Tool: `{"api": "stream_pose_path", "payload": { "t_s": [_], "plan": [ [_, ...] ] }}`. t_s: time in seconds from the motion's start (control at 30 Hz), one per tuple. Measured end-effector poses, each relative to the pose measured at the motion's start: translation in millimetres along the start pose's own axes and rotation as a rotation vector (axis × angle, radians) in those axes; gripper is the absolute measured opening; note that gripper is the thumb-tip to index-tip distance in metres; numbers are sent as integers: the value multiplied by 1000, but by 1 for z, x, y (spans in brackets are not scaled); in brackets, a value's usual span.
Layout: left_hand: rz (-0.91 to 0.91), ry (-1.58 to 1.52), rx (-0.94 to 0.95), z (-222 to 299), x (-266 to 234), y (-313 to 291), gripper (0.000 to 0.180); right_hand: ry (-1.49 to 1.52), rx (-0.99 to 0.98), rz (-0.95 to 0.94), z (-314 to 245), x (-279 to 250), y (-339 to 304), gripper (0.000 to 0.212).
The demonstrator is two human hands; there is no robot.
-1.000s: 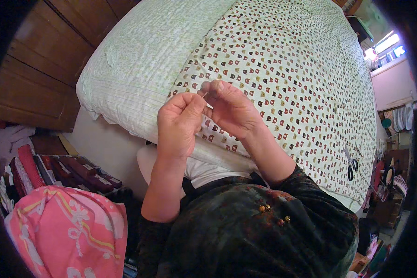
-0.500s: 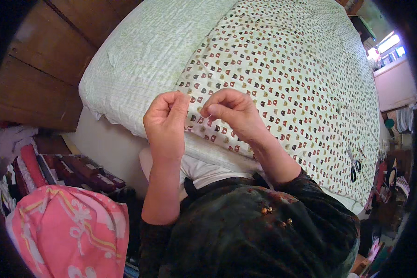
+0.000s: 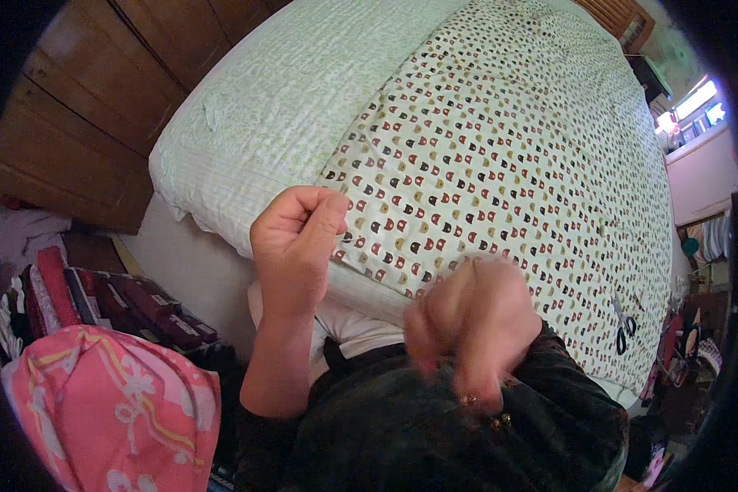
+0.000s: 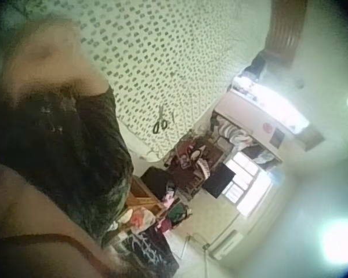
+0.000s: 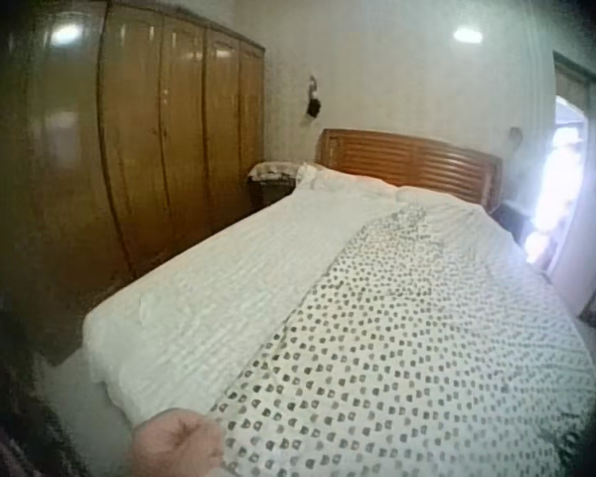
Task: The person threads a needle with white thread, then sews a patterned fabric cover on a bed. They walk to a table to retrieve a needle and thread, return to the bed, and continue stitching the cover.
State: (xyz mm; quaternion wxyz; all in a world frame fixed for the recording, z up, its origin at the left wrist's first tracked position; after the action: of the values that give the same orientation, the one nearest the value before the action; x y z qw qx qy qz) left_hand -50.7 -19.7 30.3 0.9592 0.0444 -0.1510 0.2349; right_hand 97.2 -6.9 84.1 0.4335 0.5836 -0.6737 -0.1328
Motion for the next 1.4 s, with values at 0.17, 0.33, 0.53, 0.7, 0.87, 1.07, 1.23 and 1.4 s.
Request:
{"api": "stream_pose_path", "payload": {
  "t_s": [0.17,0.33,0.53,0.7,0.87,1.07,1.23,1.4],
  "plan": [
    [7,88,-4,2,9,2,4,-502,331,646,33,-92,-8,18],
    [-24,164,-23,-1,18,3,6,-476,245,580,41,-95,1,21],
    [-41,220,40,0,18,1,6,-609,194,595,38,-96,2,13],
    [14,434,258,4,25,-6,2,-774,148,658,38,-100,-6,16],
    [94,752,526,11,32,-12,8,-857,173,694,38,-100,-12,20],
    [50,960,805,14,40,-16,10,-866,163,659,37,-100,-15,21],
    [28,1006,774,11,43,-16,9,-966,196,588,36,-102,-17,23],
    [59,704,464,5,28,-8,2,-719,211,769,39,-122,-21,22]
  ]
}}
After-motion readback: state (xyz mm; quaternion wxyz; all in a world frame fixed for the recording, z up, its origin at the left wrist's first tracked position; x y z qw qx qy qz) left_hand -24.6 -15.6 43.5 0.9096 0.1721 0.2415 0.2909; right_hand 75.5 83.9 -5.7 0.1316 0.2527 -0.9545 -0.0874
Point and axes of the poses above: each hand's wrist, its own y-axis towards the middle knuckle, its own x-axis out of the palm, z = x × y, the point moved 5 cm from there along y, towards the middle knuckle, and after that the axes turned 4 degrees about -x, right-handed, at the moved point
